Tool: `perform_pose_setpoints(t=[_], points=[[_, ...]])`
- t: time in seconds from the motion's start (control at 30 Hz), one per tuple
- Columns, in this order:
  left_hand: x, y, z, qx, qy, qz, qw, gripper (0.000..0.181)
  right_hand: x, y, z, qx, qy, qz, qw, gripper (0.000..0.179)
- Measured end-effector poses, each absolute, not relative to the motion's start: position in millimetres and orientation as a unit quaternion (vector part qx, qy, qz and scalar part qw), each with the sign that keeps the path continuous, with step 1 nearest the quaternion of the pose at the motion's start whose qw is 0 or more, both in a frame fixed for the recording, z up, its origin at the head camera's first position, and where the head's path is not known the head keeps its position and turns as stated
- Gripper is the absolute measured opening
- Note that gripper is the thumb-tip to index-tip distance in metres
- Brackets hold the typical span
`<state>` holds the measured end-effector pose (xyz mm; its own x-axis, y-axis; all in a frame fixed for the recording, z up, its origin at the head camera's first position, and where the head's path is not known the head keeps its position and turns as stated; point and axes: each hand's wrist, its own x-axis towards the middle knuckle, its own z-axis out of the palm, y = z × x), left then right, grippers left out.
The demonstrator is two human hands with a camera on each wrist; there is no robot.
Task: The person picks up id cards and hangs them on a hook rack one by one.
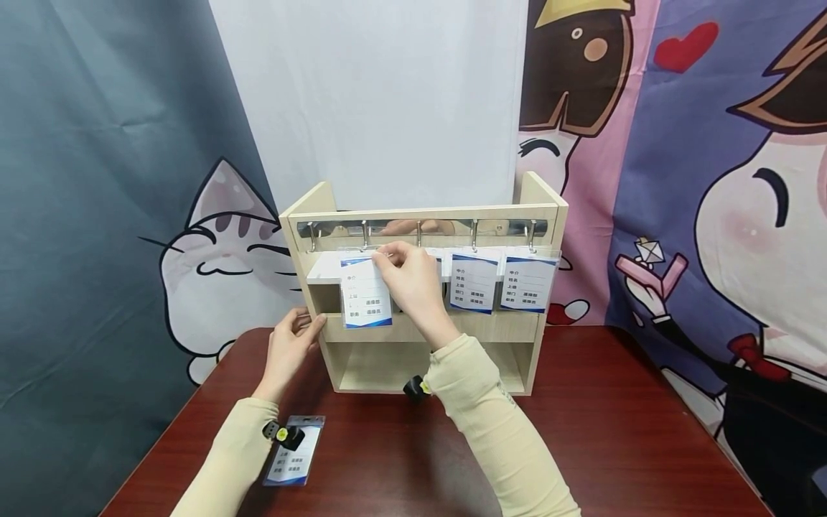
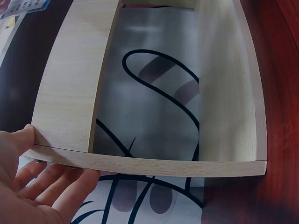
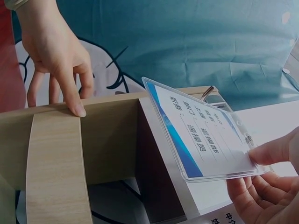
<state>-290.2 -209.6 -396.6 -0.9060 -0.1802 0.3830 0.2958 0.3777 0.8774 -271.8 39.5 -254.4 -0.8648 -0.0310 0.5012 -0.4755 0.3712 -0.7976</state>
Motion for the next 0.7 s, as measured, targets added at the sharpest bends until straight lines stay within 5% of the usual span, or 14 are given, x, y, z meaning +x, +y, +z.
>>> perform_pose_setpoints(t=[0.7], points=[[-291.3, -209.9, -398.2, -0.035, -0.803, -0.554, 0.217, 0.054, -272.7, 38.3, -253.4, 0.156, -0.805, 0.532, 0.212, 0.022]])
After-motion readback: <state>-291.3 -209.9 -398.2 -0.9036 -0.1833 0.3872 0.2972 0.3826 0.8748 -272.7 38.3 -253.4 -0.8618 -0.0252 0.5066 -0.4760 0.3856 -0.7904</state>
